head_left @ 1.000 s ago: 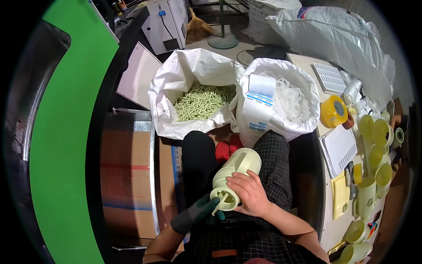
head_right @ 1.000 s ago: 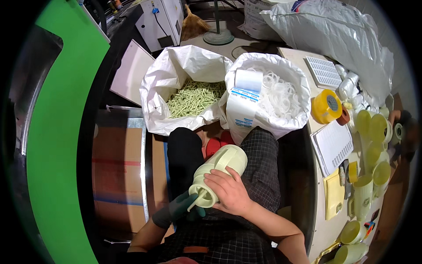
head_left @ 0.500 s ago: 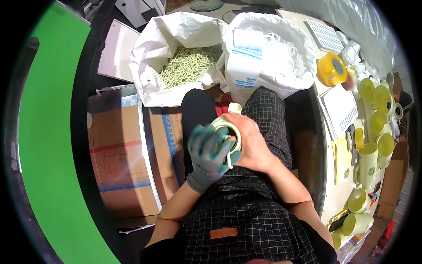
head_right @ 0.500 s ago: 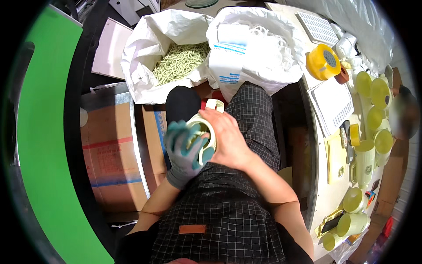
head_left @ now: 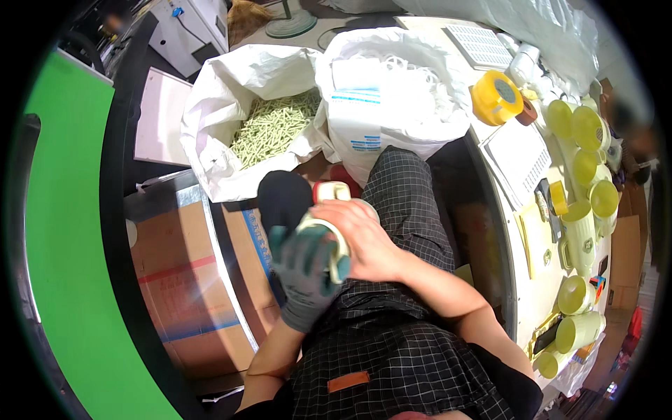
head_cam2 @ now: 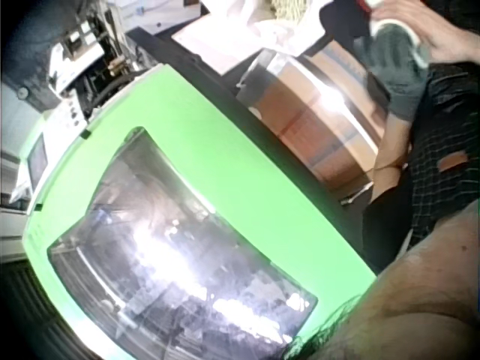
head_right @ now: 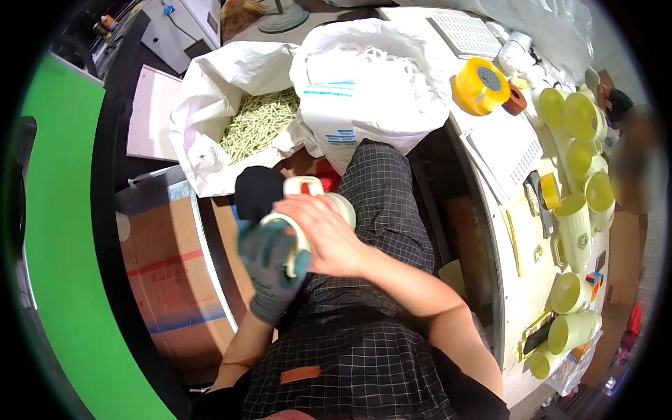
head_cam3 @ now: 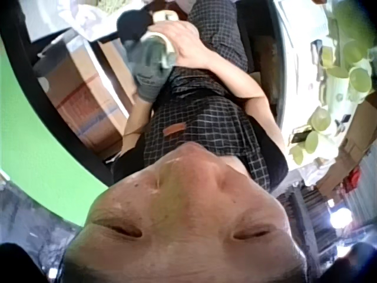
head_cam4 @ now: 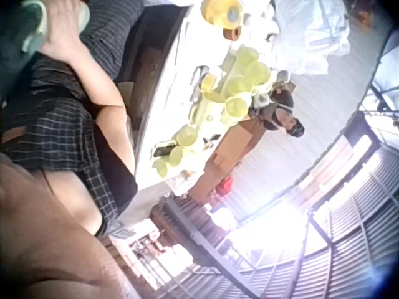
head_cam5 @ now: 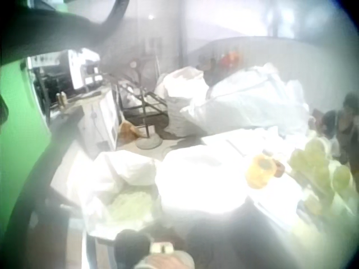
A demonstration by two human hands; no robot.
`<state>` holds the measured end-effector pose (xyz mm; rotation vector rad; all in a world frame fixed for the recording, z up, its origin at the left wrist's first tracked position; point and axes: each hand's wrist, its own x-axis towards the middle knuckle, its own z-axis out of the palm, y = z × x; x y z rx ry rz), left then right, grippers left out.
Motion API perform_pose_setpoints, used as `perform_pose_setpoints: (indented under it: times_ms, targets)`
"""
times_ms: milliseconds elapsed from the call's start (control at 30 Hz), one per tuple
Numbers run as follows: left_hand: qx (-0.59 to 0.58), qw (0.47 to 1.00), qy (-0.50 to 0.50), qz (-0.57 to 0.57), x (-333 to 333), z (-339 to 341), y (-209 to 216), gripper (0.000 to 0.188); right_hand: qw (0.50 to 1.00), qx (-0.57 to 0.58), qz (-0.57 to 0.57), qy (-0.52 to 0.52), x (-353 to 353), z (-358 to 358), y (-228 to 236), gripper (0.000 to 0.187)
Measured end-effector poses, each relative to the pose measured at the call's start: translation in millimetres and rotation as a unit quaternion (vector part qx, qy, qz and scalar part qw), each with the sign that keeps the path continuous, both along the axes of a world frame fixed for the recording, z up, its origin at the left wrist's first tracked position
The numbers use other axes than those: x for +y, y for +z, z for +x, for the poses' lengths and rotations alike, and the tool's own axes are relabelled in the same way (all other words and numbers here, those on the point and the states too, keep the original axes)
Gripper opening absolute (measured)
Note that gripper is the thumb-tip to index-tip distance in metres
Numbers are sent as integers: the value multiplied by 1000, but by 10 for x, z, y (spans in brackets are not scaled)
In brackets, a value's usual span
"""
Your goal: The person applies labels and stickers to thermoses by hand, picking up individual jugs and placing them into a box after completion.
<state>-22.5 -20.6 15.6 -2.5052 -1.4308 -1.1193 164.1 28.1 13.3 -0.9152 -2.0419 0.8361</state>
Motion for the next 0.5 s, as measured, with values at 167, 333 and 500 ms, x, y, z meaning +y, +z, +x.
perform_pose_setpoints:
  times_ms: [167, 333, 500]
  targets:
    - [-46, 987, 118, 96, 761, -284, 245, 117, 980, 54, 176, -70, 860, -431, 213, 86]
    - [-67, 986, 91, 121, 1140, -254, 221, 114, 976, 32, 201, -77, 1177, -336, 336, 87]
    - [-160, 984, 10, 72, 813, 67, 145, 105, 957, -26, 118, -265, 1324, 714, -24, 55]
